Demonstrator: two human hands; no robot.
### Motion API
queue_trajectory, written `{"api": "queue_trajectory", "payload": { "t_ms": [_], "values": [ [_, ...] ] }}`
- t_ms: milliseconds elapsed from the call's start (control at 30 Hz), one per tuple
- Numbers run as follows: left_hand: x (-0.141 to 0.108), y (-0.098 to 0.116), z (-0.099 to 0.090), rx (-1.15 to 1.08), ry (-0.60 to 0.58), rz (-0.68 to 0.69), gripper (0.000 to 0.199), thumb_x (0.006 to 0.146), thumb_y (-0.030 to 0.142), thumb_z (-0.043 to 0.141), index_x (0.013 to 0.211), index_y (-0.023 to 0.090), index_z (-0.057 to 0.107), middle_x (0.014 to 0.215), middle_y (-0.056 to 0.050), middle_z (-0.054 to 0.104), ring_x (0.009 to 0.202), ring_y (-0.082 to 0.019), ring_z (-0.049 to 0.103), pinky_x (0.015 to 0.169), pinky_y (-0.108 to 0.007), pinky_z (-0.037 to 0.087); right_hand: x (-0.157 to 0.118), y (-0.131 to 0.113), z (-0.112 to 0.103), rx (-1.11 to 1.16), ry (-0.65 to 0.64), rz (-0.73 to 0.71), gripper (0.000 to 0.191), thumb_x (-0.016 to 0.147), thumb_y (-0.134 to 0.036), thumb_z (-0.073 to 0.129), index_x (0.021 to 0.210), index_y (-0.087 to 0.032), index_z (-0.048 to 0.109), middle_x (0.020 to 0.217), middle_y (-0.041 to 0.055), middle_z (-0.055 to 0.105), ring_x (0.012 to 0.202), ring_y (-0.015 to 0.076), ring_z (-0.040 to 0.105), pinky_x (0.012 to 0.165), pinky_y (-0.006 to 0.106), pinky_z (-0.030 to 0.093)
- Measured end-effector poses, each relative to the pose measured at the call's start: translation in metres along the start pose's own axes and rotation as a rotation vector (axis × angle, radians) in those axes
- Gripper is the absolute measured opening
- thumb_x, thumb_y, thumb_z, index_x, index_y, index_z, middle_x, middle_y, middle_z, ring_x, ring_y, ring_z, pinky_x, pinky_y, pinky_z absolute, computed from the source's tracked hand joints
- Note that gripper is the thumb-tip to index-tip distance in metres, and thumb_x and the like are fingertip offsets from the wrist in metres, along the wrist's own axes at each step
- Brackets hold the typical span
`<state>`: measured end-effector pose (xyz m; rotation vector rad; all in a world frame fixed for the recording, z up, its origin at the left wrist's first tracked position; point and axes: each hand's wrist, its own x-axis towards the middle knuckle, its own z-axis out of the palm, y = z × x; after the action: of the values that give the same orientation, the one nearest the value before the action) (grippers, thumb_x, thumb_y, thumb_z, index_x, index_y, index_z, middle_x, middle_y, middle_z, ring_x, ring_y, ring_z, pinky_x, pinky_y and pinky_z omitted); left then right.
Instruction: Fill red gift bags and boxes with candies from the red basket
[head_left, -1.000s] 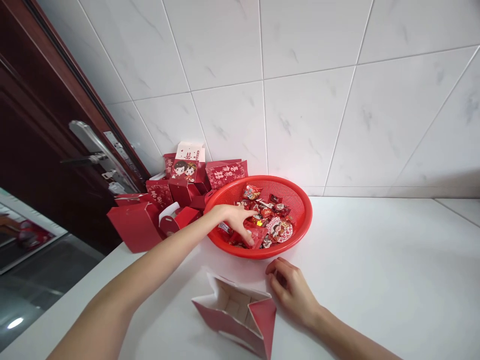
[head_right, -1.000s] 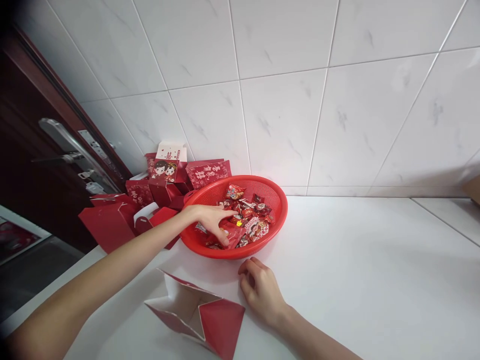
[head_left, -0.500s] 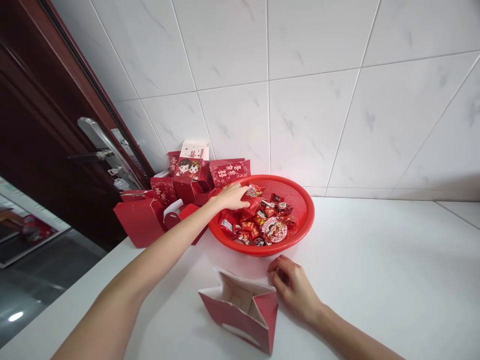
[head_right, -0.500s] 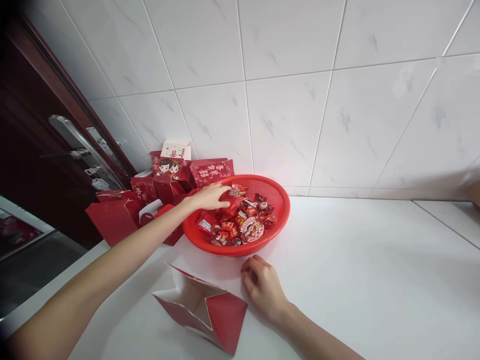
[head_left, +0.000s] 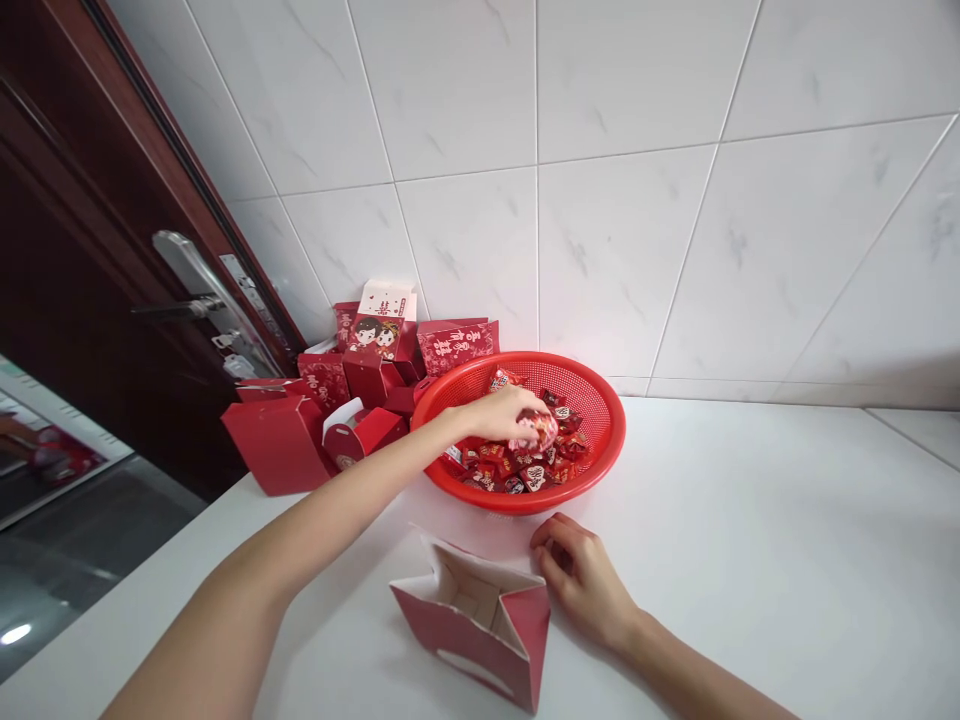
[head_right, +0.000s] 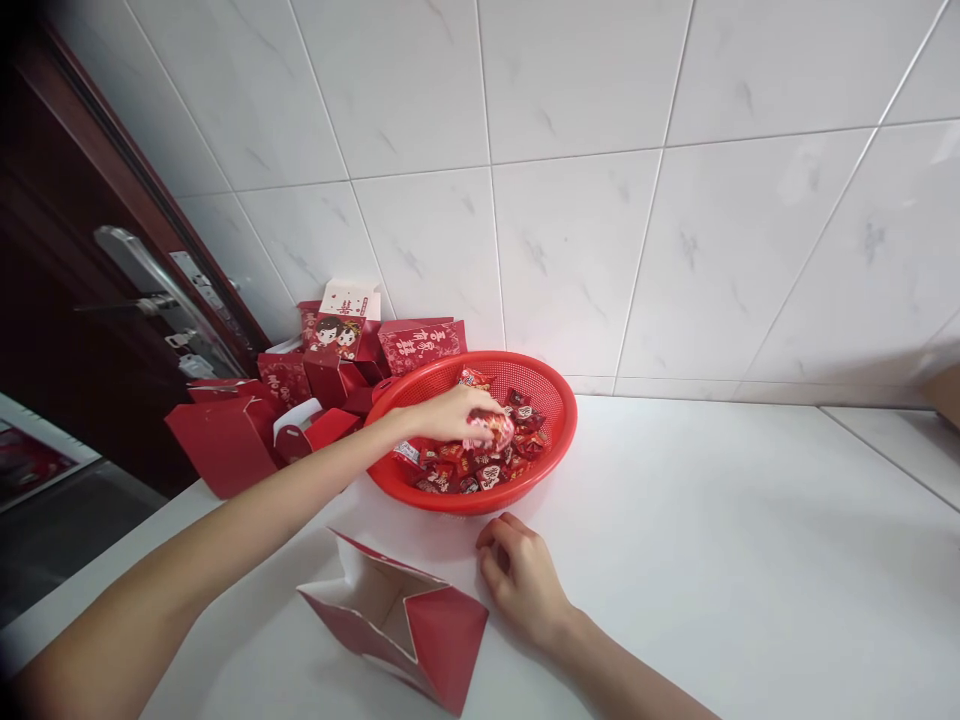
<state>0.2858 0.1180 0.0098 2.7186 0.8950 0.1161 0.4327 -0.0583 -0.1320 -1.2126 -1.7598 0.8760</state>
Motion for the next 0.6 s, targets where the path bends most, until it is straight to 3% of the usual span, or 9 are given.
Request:
{"api": "queue_trajectory", "payload": {
  "t_ms": [100, 200, 333, 433, 500, 600],
  "values": [
    [-0.004, -0.026, -0.022, -0.043, 0.204, -0.222, 0.047, 0.085, 0.032, 0.072, 0.129, 0.016, 0.069, 0.137, -0.010, 0.069, 0.129, -0.030, 0.060, 0.112, -0.038, 0.044, 0.001, 0.000, 0.000, 0.014, -0.001, 0.008, 0.017, 0.082, -0.010, 0.048, 0.080, -0.020, 0.061, 0.082, 0.0030, 0.063, 0.066, 0.0140, 0.054, 0.060, 0.026, 0.040],
    [-0.004, -0.047, -0.033, -0.068, 0.292, -0.404, 0.055, 0.085, 0.029, 0.068, 0.138, 0.013, 0.062, 0.138, -0.013, 0.067, 0.125, -0.029, 0.063, 0.107, -0.038, 0.049, 0.002, -0.001, 0.000, 0.028, 0.002, 0.007, 0.017, 0.081, -0.009, 0.048, 0.080, -0.019, 0.061, 0.082, 0.0032, 0.063, 0.066, 0.0142, 0.054, 0.061, 0.026, 0.041],
    [-0.006, -0.051, -0.031, 0.045, 0.346, -0.416, 0.045, 0.087, 0.027, 0.062, 0.129, 0.013, 0.069, 0.128, -0.013, 0.072, 0.111, -0.026, 0.069, 0.101, -0.037, 0.052, 0.002, -0.002, 0.000, 0.032, 0.000, 0.012, 0.017, 0.081, -0.009, 0.048, 0.080, -0.019, 0.061, 0.082, 0.0032, 0.063, 0.065, 0.0141, 0.053, 0.060, 0.026, 0.040],
    [-0.012, -0.044, -0.027, 0.056, 0.220, -0.343, 0.027, 0.087, 0.029, 0.058, 0.098, 0.017, 0.079, 0.103, -0.007, 0.080, 0.094, -0.023, 0.073, 0.089, -0.032, 0.054, 0.002, -0.002, 0.000, 0.032, 0.003, 0.014, 0.016, 0.081, -0.009, 0.048, 0.079, -0.019, 0.061, 0.082, 0.0030, 0.063, 0.064, 0.0139, 0.053, 0.060, 0.026, 0.040],
    [-0.017, -0.039, -0.025, 0.059, 0.018, -0.318, 0.022, 0.083, 0.030, 0.061, 0.085, 0.020, 0.080, 0.090, -0.004, 0.080, 0.085, -0.023, 0.073, 0.079, -0.030, 0.053, 0.002, -0.001, 0.000, 0.031, 0.003, 0.018, 0.017, 0.081, -0.009, 0.048, 0.079, -0.019, 0.061, 0.082, 0.0030, 0.063, 0.064, 0.0140, 0.053, 0.060, 0.026, 0.040],
    [-0.025, -0.037, -0.022, 0.112, -0.259, -0.307, 0.019, 0.080, 0.027, 0.062, 0.079, 0.023, 0.080, 0.087, -0.002, 0.081, 0.085, -0.023, 0.072, 0.073, -0.028, 0.051, 0.002, -0.001, 0.000, 0.028, 0.000, 0.033, 0.016, 0.082, -0.010, 0.048, 0.080, -0.019, 0.062, 0.082, 0.0031, 0.063, 0.064, 0.0141, 0.053, 0.060, 0.026, 0.040]
  ]
}}
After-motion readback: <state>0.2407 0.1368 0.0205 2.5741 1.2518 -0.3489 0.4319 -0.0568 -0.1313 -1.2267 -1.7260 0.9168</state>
